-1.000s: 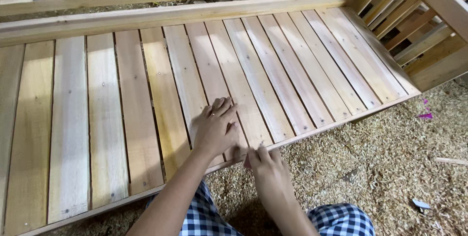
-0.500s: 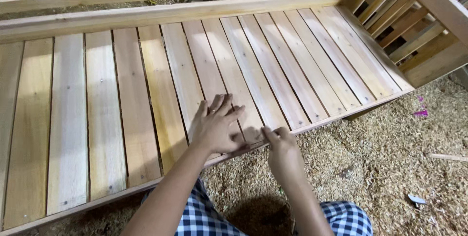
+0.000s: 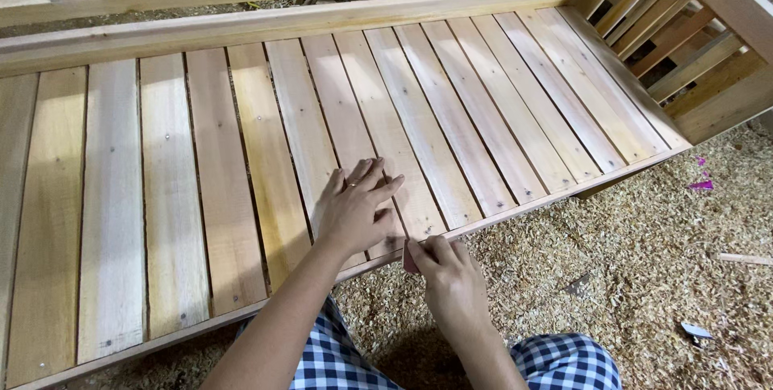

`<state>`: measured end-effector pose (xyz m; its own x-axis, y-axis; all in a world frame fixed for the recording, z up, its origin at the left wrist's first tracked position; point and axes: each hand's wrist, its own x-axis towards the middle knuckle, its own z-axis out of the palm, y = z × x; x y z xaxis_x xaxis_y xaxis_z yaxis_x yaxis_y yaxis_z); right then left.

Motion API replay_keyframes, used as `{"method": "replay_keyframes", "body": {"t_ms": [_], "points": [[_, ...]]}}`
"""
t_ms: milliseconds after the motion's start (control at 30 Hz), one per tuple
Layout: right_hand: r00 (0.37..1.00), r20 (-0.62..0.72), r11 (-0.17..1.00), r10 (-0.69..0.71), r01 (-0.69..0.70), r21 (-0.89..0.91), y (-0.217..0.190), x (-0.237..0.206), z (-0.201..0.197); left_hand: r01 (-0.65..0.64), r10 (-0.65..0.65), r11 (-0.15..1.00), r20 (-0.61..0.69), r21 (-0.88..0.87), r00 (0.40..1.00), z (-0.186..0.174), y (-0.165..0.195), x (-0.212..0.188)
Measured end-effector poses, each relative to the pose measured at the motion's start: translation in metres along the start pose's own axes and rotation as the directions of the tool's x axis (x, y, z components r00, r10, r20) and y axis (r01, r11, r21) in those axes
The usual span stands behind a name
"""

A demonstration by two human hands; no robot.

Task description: The person sands the slatted seat of an unfinished wooden bench, rubbing a sanding block by hand across the wood slats and edges. They work over different sections of the seat, occasionally running a bare hand over the surface, and continue sanding along the front edge.

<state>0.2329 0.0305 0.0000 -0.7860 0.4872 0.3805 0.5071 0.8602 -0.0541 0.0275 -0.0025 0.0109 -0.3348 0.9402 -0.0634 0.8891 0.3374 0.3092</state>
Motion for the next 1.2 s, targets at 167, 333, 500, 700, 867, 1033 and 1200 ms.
{"method": "replay_keyframes", "body": {"t_ms": [167,333,500,700,867,1033,1200], "points": [[0.998,0.067,1.0,-0.004,0.003,0.014,-0.006,0.009,-0.005,0.005,-0.007,0.997,-0.019,-0.077,1.0,0.002,-0.001,-0.001],[0.99,0.137,1.0,0.012,-0.01,-0.015,-0.007,0.02,-0.016,0.015,-0.017,0.994,-0.018,-0.107,1.0,0.0,0.0,-0.002],[0.978,0.206,0.995,0.032,-0.013,-0.097,-0.007,0.023,-0.014,0.011,-0.014,0.995,-0.028,-0.098,1.0,-0.002,0.0,-0.002],[0.985,0.171,0.991,0.038,-0.015,-0.133,-0.004,0.02,-0.01,0.023,-0.021,0.996,0.022,-0.085,1.0,-0.004,0.002,-0.001],[0.975,0.213,0.99,0.062,-0.033,-0.136,-0.004,0.017,-0.011,0.023,-0.021,0.996,0.025,-0.082,0.999,-0.004,0.002,-0.001],[0.957,0.261,0.983,0.124,-0.083,-0.163,-0.006,0.015,-0.008,0.008,-0.009,0.996,-0.013,-0.089,1.0,0.0,0.001,-0.001],[0.956,0.265,0.986,0.127,-0.094,-0.135,-0.006,0.009,-0.003,0.01,-0.011,0.996,-0.007,-0.088,1.0,0.0,0.001,-0.001]]}}
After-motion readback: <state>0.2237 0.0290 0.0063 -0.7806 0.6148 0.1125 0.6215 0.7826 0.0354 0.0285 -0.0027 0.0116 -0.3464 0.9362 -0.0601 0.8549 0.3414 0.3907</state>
